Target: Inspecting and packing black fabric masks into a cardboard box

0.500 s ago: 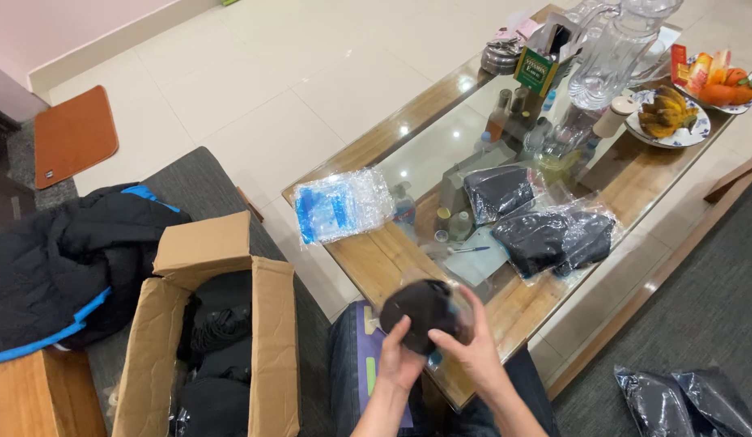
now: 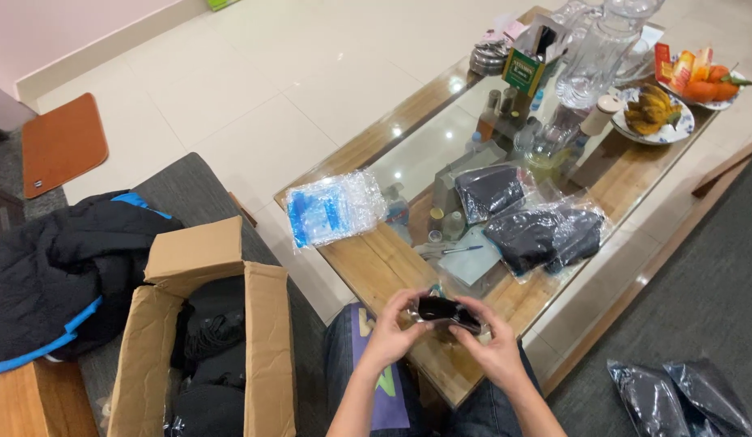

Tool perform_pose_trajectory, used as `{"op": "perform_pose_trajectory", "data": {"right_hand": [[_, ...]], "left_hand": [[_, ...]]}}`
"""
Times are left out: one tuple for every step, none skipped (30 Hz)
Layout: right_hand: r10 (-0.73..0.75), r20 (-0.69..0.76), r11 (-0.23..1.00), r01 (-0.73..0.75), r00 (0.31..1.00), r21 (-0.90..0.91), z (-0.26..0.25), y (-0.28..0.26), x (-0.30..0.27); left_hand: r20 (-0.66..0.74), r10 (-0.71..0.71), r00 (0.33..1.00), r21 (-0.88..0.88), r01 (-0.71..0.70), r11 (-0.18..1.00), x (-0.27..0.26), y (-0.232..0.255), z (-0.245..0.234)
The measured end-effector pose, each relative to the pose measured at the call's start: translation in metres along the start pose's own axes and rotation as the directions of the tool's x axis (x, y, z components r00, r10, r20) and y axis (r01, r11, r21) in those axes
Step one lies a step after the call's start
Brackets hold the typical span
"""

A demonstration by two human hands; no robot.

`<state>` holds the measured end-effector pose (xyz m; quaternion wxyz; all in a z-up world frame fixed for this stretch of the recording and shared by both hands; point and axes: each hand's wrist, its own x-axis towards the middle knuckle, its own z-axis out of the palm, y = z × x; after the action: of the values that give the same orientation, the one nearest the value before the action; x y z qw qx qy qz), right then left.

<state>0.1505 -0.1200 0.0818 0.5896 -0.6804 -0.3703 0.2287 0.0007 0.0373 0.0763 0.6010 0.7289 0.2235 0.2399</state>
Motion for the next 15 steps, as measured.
{"op": "perform_pose_trajectory", "data": {"right_hand": [[0.007, -0.005, 1.000, -0.007, 1.000, 0.001, -0.002, -0.008, 0.000], [0.082, 0.020, 0.996, -0.082, 0.996, -0.034, -0.004, -0.016, 0.004], [0.158, 0.044, 0.985, -0.155, 0.987, -0.070, -0.005, -0.024, 0.008], [0.156, 0.040, 0.986, -0.153, 0.987, -0.069, -0.003, -0.006, 0.008], [0.245, -0.011, 0.969, -0.245, 0.970, -0.024, 0.000, 0.012, 0.008], [0.330, -0.056, 0.944, -0.329, 0.942, 0.025, 0.003, 0.029, 0.010], [0.325, -0.059, 0.946, -0.324, 0.944, 0.027, 0.001, 0.041, 0.014], [0.313, -0.125, 0.950, -0.311, 0.941, 0.040, -0.002, 0.053, 0.016], [0.302, -0.190, 0.953, -0.297, 0.934, 0.053, -0.003, 0.065, 0.018], [0.303, -0.188, 0.953, -0.298, 0.934, 0.052, -0.011, 0.061, 0.027], [0.294, -0.255, 0.952, -0.307, 0.921, -0.011, -0.019, 0.056, 0.037], [0.280, -0.320, 0.946, -0.317, 0.905, -0.071, -0.026, 0.051, 0.047], [0.280, -0.318, 0.946, -0.317, 0.906, -0.070, -0.031, 0.047, 0.055], [0.271, -0.355, 0.957, -0.290, 0.894, 0.000, -0.036, 0.043, 0.064], [0.266, -0.392, 0.963, -0.260, 0.881, 0.069, -0.042, 0.039, 0.074]], "left_hand": [[0.007, -0.005, 1.000, 0.000, 0.005, 1.000, -0.001, 0.004, 0.002], [0.001, 0.000, 1.000, 0.005, 0.000, 1.000, 0.001, 0.008, 0.002], [-0.005, 0.005, 1.000, 0.009, -0.005, 1.000, 0.002, 0.013, 0.003], [-0.001, 0.008, 1.000, 0.011, -0.008, 1.000, 0.000, 0.010, 0.005], [-0.024, -0.052, 0.998, 0.071, 0.053, 0.996, -0.002, 0.007, 0.008], [-0.052, -0.106, 0.993, 0.130, 0.112, 0.985, -0.003, 0.004, 0.010], [-0.051, -0.100, 0.994, 0.132, 0.106, 0.986, -0.005, -0.003, 0.012], [-0.132, -0.092, 0.987, 0.059, 0.100, 0.993, -0.008, -0.011, 0.015], [-0.213, -0.089, 0.973, -0.014, 0.088, 0.996, -0.012, -0.019, 0.018], [-0.214, -0.090, 0.973, -0.015, 0.089, 0.996, -0.017, -0.025, 0.019], [-0.298, -0.133, 0.945, -0.089, 0.111, 0.990, -0.021, -0.030, 0.021], [-0.377, -0.178, 0.909, -0.162, 0.124, 0.979, -0.025, -0.035, 0.021], [-0.379, -0.177, 0.908, -0.160, 0.124, 0.979, -0.033, -0.036, 0.021], [-0.424, -0.243, 0.872, -0.198, 0.173, 0.965, -0.039, -0.037, 0.021], [-0.466, -0.308, 0.830, -0.237, 0.218, 0.947, -0.046, -0.038, 0.021]]}}
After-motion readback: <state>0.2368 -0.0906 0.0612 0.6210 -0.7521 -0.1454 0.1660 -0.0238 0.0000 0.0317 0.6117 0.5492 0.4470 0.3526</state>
